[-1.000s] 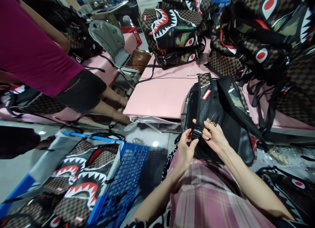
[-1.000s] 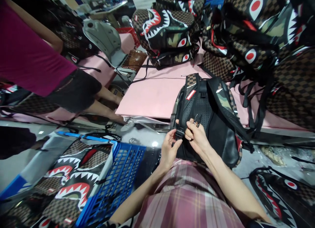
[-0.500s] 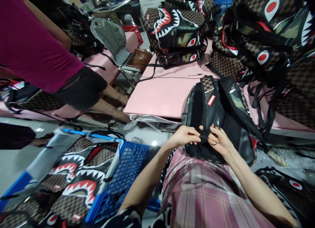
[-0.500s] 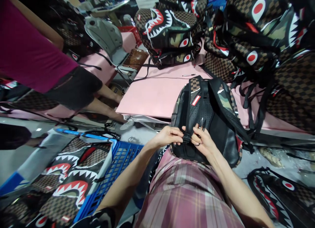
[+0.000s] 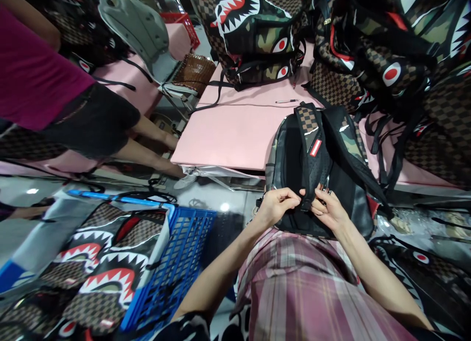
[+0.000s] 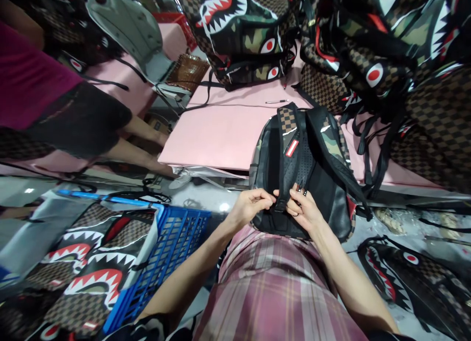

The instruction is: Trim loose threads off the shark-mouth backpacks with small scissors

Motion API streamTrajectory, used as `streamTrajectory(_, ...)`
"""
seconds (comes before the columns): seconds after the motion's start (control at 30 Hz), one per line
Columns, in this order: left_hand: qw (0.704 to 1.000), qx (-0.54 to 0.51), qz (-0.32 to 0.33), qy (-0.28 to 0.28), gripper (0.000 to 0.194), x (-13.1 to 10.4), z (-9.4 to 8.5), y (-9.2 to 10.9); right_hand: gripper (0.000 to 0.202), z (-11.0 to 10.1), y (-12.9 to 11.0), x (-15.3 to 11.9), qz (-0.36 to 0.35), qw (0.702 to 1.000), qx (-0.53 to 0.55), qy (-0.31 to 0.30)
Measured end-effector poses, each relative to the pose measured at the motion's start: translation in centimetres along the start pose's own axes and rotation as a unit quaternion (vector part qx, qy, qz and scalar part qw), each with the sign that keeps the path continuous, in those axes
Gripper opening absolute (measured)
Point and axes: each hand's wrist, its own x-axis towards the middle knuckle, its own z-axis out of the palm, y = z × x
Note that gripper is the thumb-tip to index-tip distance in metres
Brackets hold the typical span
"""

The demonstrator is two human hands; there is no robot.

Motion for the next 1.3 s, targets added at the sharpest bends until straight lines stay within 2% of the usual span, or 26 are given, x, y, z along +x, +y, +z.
streamTrajectory(0.1, 0.997, -0.018, 0.013, 0.078, 0.009, -1.1, 1.2, -0.6, 0.031, 0.1, -0.1, 0.0, -0.011, 0.999, -0.039, 0.018)
streamTrajectory(0.17, 0.989, -0.046, -0.01, 0.14, 0.011, -1.6, 1.9, -1.2, 0.029, 0.0, -0.2, -0.2, -0.033, 0.99, -0.125, 0.055)
streamTrajectory(0.2, 0.983, -0.067, -0.026, 0.17, 0.012, -1.7, 2.1, -1.5, 0.029, -0.1, -0.4, -0.5, -0.056, 0.976, -0.196, 0.078)
streamTrajectory(0.23, 0.976, -0.093, -0.039, 0.193, 0.013, -1.9, 2.3, -1.7, 0.031, -0.2, -0.6, -0.9, -0.086, 0.949, -0.284, 0.102)
streamTrajectory(0.27, 0.969, -0.121, -0.046, 0.209, 0.014, -2.0, 2.5, -1.9, 0.037, -0.2, -0.9, -1.5, -0.122, 0.907, -0.384, 0.125)
streamTrajectory(0.33, 0.957, -0.175, -0.046, 0.226, 0.016, -2.3, 2.8, -2.1, 0.042, 0.2, -1.9, -2.8, -0.196, 0.781, -0.576, 0.142)
streamTrajectory(0.43, 0.945, -0.204, -0.021, 0.255, 0.015, -2.6, 3.2, -2.2, 0.025, 1.7, -3.5, -4.8, -0.288, 0.583, -0.755, 0.083)
streamTrajectory(0.5, 0.945, -0.191, -0.01, 0.266, 0.014, -2.7, 3.3, -2.3, 0.018, 3.2, -4.3, -5.4, -0.329, 0.479, -0.814, 0.021)
streamTrajectory(0.57, 0.949, -0.159, -0.005, 0.272, 0.013, -2.8, 3.4, -2.6, 0.015, 4.8, -4.8, -5.3, -0.335, 0.396, -0.854, -0.02)
streamTrajectory(0.6, 0.951, -0.141, -0.003, 0.274, 0.013, -2.9, 3.4, -2.7, 0.014, 5.6, -4.9, -5.2, -0.324, 0.365, -0.872, -0.033)
streamTrajectory(0.67, 0.954, -0.111, 0.008, 0.278, 0.013, -2.9, 3.3, -3.1, 0.014, 6.9, -5.1, -4.7, -0.287, 0.321, -0.901, -0.052)
streamTrajectory(0.73, 0.957, -0.092, 0.019, 0.274, 0.012, -2.9, 3.2, -3.4, 0.017, 7.9, -5.3, -4.2, -0.246, 0.298, -0.919, -0.079)
streamTrajectory(0.87, 0.961, -0.067, 0.029, 0.268, 0.01, -2.9, 3.0, -3.6, 0.019, 8.8, -5.9, -3.1, -0.196, 0.286, -0.928, -0.136)
streamTrajectory(1.17, 0.967, -0.032, 0.027, 0.253, 0.013, -2.9, 2.9, -3.3, 0.017, 9.4, -5.9, -2.2, -0.168, 0.27, -0.933, -0.167)
streamTrajectory(1.23, 0.967, -0.077, 0.012, 0.243, 0.011, -2.8, 3.1, -3.3, 0.015, 9.2, -6.1, -2.2, -0.171, 0.278, -0.931, -0.164)
streamTrajectory(1.27, 0.965, -0.114, 0.002, 0.238, 0.011, -2.8, 3.0, -3.3, 0.014, 8.9, -6.2, -2.1, -0.172, 0.295, -0.928, -0.151)
streamTrajectory(1.3, 0.96, -0.158, -0.01, 0.232, 0.012, -2.9, 2.8, -3.3, 0.014, 8.3, -6.5, -2.0, -0.174, 0.323, -0.921, -0.13)
